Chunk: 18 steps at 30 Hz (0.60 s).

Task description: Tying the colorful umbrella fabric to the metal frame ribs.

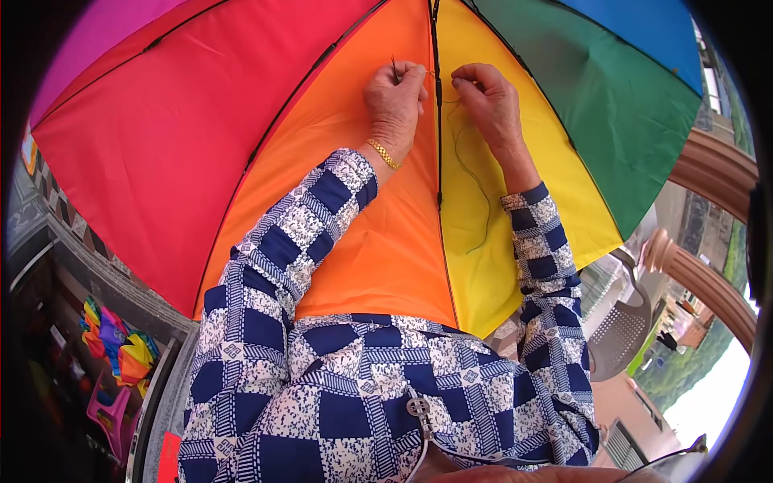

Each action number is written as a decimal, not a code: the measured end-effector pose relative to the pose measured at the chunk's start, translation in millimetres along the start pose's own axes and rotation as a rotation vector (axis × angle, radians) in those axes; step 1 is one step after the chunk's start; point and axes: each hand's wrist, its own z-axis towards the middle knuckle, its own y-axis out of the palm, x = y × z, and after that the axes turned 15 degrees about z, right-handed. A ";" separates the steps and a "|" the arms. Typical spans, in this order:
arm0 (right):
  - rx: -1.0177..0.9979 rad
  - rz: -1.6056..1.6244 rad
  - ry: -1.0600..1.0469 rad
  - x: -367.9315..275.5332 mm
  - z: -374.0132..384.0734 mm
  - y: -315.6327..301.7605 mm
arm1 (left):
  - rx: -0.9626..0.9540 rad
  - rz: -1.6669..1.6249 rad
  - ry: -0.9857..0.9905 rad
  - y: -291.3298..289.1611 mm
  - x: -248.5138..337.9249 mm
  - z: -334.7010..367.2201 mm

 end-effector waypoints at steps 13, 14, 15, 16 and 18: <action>0.024 0.053 0.002 7.7 -2.0 0.9 | 0.017 -0.043 0.000 -0.6 -3.3 -0.1; 0.028 0.055 0.006 8.1 -1.9 0.9 | 0.015 -0.047 0.005 -0.9 -3.4 0.2; 0.028 0.055 0.006 8.7 -1.8 1.0 | 0.015 -0.047 0.005 -0.9 -3.2 0.2; 0.027 0.058 0.002 9.3 -1.8 1.2 | 0.016 -0.040 0.003 -0.4 -3.0 0.0; 0.024 0.064 -0.005 10.4 -1.7 2.1 | 0.018 -0.026 0.000 0.4 -2.2 -0.4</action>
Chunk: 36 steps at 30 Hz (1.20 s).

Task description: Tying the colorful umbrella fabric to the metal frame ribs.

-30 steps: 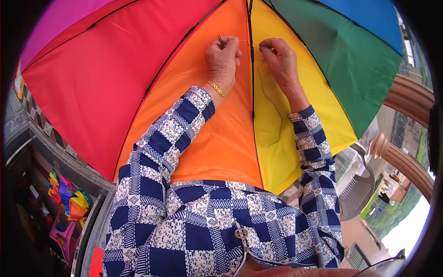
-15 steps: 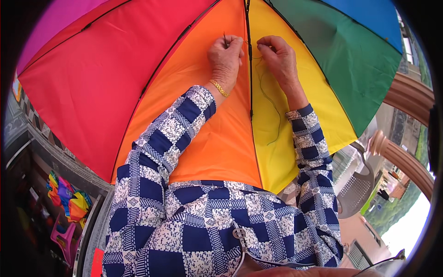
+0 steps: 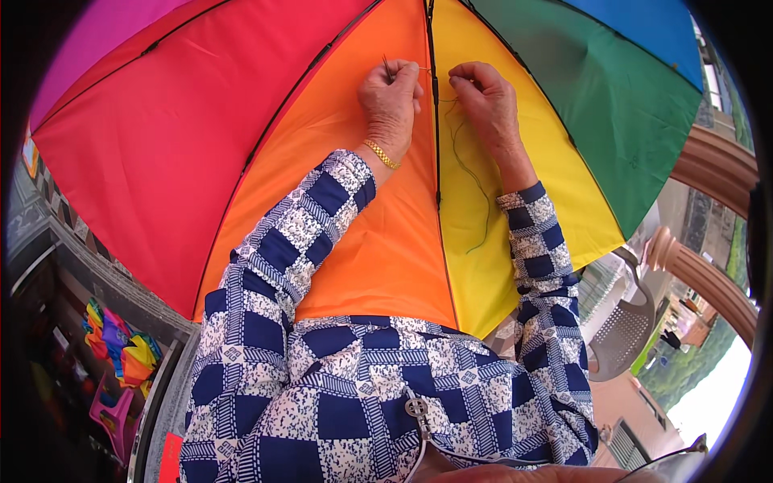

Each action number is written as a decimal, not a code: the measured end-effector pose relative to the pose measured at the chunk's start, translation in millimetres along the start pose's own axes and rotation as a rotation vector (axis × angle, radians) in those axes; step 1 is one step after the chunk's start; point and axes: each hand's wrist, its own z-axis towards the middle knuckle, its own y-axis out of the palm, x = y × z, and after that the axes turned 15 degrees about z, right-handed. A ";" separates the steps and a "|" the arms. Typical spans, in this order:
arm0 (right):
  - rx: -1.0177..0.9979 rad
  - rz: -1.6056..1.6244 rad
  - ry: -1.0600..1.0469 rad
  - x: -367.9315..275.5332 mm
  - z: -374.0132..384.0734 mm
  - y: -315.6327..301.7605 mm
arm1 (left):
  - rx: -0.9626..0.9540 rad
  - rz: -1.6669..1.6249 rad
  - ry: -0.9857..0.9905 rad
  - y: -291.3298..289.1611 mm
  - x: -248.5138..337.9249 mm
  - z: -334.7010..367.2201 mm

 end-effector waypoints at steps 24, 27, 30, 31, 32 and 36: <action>-0.025 -0.217 -0.237 -7.0 8.9 19.2 | 0.011 -0.051 -0.118 14.6 4.5 0.3; -0.039 -0.165 -0.213 -5.0 5.5 17.5 | 0.008 -0.021 -0.081 11.3 2.5 -1.4; -0.052 -0.138 -0.190 -5.1 2.1 13.0 | 0.002 0.003 -0.054 11.4 0.1 1.1; -0.062 -0.132 -0.175 -6.2 -0.1 12.9 | 0.003 0.015 -0.049 10.2 0.6 0.7; -0.073 -0.126 -0.159 -6.4 -1.1 13.0 | 0.006 0.027 -0.045 9.7 1.0 0.7; -0.041 -0.123 -0.195 -2.5 -0.1 13.5 | -0.010 0.035 -0.064 10.5 2.2 2.8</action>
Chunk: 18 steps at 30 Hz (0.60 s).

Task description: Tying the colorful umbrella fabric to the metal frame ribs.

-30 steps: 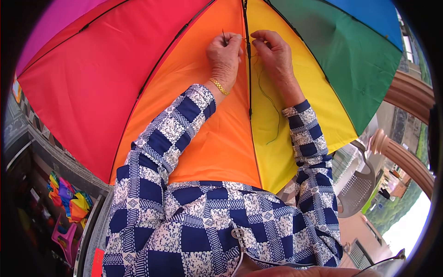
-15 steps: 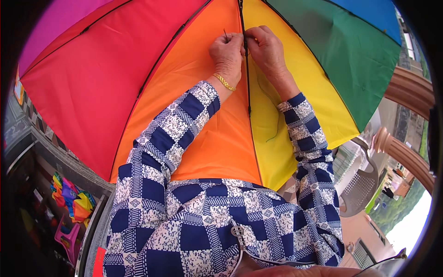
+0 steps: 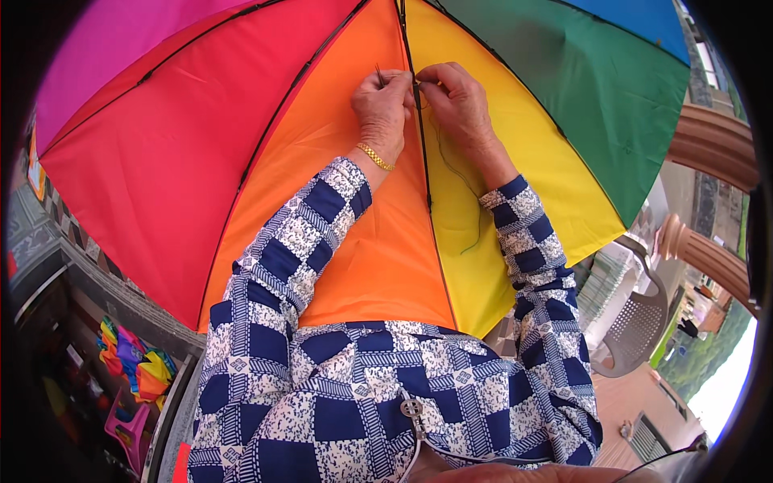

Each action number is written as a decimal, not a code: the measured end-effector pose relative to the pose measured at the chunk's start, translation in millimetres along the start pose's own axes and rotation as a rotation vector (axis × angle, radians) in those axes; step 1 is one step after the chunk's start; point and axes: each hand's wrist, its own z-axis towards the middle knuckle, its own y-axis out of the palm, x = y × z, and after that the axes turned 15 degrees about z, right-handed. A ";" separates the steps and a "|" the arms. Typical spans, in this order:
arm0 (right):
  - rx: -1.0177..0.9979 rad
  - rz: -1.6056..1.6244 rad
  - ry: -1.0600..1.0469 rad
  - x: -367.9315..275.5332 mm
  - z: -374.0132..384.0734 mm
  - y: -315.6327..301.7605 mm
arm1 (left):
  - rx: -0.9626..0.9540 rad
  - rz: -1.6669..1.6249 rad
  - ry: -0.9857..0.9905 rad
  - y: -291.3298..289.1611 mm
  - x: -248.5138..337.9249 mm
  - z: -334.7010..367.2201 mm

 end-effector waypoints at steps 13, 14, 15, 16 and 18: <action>0.046 0.081 0.061 13.0 -2.4 0.2 | -0.089 -0.145 -0.053 -11.3 -5.5 3.1; 0.045 0.078 0.062 13.5 -2.8 -0.2 | -0.082 -0.145 -0.050 -10.9 -6.4 2.7; 0.046 0.078 0.064 13.4 -2.7 -0.3 | -0.076 -0.142 -0.046 -10.7 -5.9 2.5; 0.047 0.077 0.065 13.5 -2.8 -0.5 | -0.069 -0.139 -0.042 -10.5 -5.3 2.0; 0.046 0.074 0.061 14.1 -3.1 -0.9 | -0.062 -0.131 -0.040 -9.9 -4.4 1.2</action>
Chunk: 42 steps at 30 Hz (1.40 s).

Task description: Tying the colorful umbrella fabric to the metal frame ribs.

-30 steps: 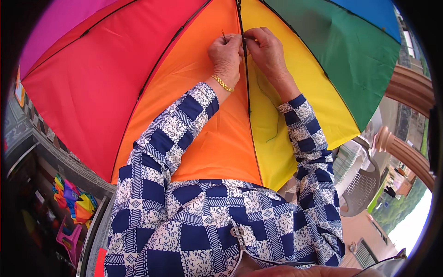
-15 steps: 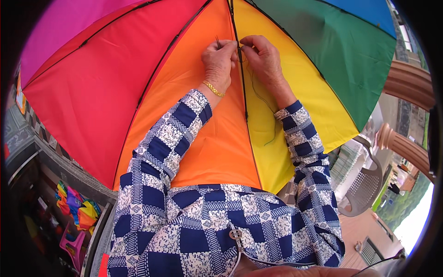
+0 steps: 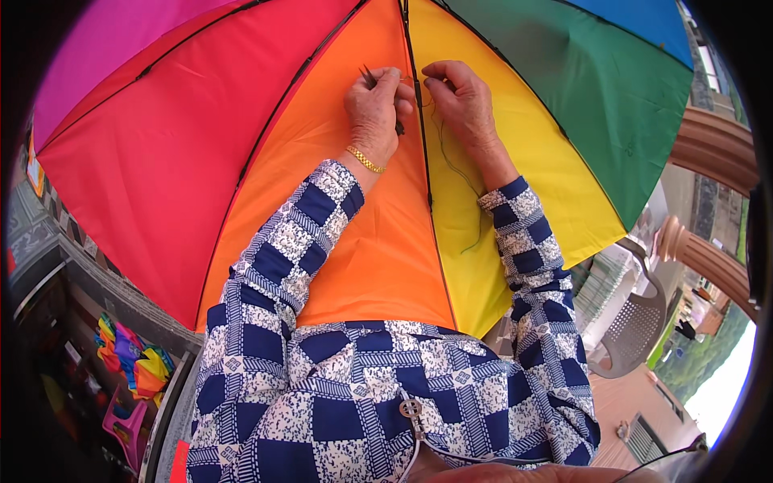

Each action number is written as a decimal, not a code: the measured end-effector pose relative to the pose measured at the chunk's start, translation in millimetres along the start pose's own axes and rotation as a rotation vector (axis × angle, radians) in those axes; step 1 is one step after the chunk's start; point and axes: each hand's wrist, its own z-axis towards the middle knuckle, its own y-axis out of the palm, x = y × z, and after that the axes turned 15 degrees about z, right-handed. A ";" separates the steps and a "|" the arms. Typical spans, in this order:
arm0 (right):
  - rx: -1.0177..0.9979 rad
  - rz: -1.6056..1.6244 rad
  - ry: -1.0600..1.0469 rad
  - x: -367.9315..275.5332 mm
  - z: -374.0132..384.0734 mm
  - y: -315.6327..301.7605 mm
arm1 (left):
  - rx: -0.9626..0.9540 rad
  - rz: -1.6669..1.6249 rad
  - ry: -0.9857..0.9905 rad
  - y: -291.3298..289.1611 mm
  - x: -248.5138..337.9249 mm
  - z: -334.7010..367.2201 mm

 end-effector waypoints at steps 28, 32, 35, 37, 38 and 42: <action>-0.017 -0.053 -0.147 -14.5 7.9 15.0 | -0.004 0.009 0.083 -6.3 2.6 -2.6; 0.027 0.246 0.071 -17.3 7.4 2.5 | 0.036 0.021 0.080 -0.5 3.4 -2.3; 0.131 0.608 0.363 -22.0 7.5 -12.0 | 0.060 -0.012 0.074 -0.5 4.2 -1.4; 0.129 0.648 0.404 -15.9 4.7 -17.1 | 0.069 0.002 0.050 -2.7 4.5 -0.8; 0.129 0.667 0.425 -14.3 3.6 -18.3 | 0.072 0.009 0.037 -2.5 4.4 -0.8; 0.121 0.649 0.403 -9.1 2.7 -16.2 | 0.082 0.009 0.008 1.3 5.0 -1.2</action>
